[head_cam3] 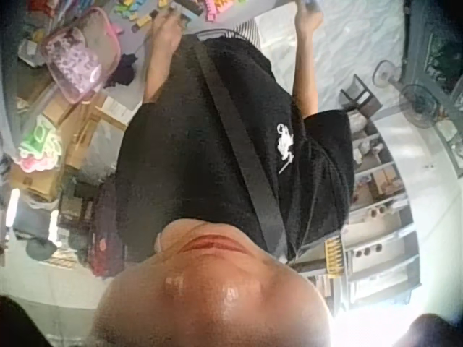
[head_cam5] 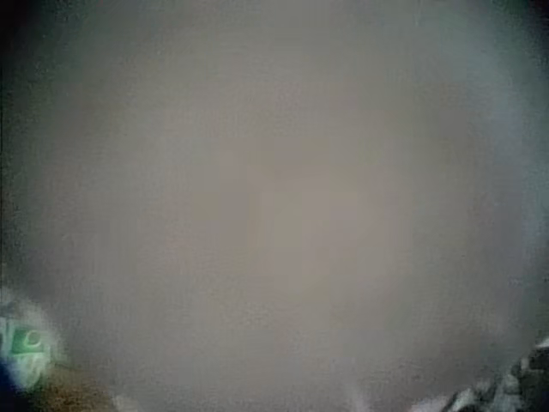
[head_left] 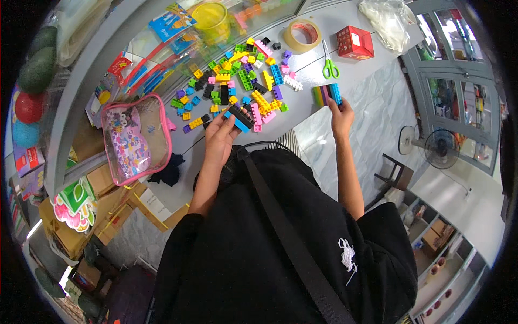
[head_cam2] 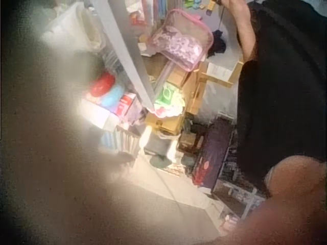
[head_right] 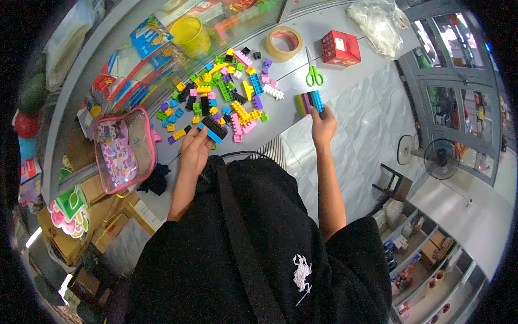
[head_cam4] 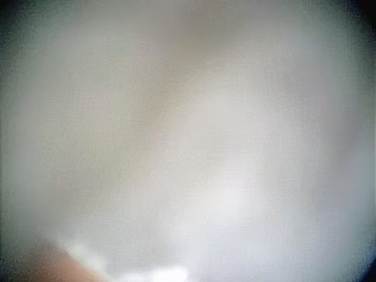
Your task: The recorder is assembling colorful plastic building blocks into a structure on a glass counter.
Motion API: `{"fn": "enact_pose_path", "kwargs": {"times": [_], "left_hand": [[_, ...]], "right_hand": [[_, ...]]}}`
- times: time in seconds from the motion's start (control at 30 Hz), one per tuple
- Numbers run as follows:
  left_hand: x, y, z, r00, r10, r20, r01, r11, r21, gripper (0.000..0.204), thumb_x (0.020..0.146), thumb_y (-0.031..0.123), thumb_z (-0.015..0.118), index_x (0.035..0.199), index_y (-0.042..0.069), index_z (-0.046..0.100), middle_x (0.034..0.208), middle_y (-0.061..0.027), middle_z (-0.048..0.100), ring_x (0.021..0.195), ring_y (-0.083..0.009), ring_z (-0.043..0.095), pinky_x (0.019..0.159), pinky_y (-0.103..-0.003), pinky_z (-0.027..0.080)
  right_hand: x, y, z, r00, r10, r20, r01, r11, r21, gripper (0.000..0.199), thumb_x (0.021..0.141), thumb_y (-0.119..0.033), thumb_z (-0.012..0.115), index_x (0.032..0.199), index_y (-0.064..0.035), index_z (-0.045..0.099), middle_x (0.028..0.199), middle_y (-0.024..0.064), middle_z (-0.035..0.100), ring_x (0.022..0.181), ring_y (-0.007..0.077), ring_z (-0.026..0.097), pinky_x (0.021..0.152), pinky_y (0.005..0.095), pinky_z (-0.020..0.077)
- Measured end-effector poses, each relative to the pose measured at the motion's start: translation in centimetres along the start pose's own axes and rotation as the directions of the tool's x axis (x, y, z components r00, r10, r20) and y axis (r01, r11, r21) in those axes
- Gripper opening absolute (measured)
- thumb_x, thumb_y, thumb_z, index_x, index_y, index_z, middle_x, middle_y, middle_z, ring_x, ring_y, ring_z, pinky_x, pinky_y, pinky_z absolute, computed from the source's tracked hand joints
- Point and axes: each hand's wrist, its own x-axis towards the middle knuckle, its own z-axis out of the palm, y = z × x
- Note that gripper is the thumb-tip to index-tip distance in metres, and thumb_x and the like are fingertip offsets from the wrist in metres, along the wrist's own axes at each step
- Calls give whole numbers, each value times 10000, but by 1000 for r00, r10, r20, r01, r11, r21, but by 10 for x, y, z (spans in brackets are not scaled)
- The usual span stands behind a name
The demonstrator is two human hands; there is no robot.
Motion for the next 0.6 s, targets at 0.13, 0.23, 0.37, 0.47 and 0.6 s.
{"fn": "enact_pose_path", "kwargs": {"times": [0.13, 0.23, 0.37, 0.47, 0.6], "left_hand": [[2, -1, -2, 1000, 15, 5, -15, 1000, 0, 357, 882, 121, 525, 1193, -37, 452, 1108, -154, 563, 1022, -219, 561, 891, -348, 451], [3, -1, -7, 1000, 18, 2, -18, 1000, -15, 349, 880, 120, 529, 1186, -32, 459, 1106, -149, 563, 1008, -214, 565, 882, -343, 454], [2, -1, -8, 996, 28, -90, -32, 999, -44, 333, 878, 122, 533, 1168, -27, 468, 1087, -135, 567, 996, -206, 566, 867, -336, 459], [1, 1, -10, 993, 21, -117, -28, 998, -57, 329, 869, 109, 529, 1165, -22, 468, 1077, -127, 569, 999, -207, 563, 865, -342, 457], [-1, 6, -11, 985, -31, -168, 17, 996, -84, 329, 840, 94, 495, 1152, -7, 471, 1055, -127, 575, 981, -217, 567, 856, -367, 452]], "right_hand": [[-14, -23, -4, 948, 196, 252, -291, 854, 430, 236, 815, -106, 617, 947, 82, 565, 855, 96, 612, 768, 155, 614, 742, 259, 502], [-19, -29, 1, 939, 200, 281, -318, 815, 484, 243, 809, -103, 623, 957, 81, 563, 863, 104, 613, 767, 156, 613, 751, 264, 505], [-11, -17, 2, 970, 186, 159, -229, 920, 318, 262, 796, -101, 639, 961, 88, 564, 846, 105, 615, 738, 148, 608, 720, 259, 511], [-14, -22, 6, 974, 144, 177, -190, 940, 283, 259, 799, -103, 637, 962, 86, 569, 828, 95, 618, 732, 142, 607, 699, 251, 510], [-16, -30, 12, 967, 161, 199, -220, 920, 325, 255, 794, -112, 645, 958, 73, 582, 800, 65, 614, 704, 106, 582, 649, 220, 478]]}}
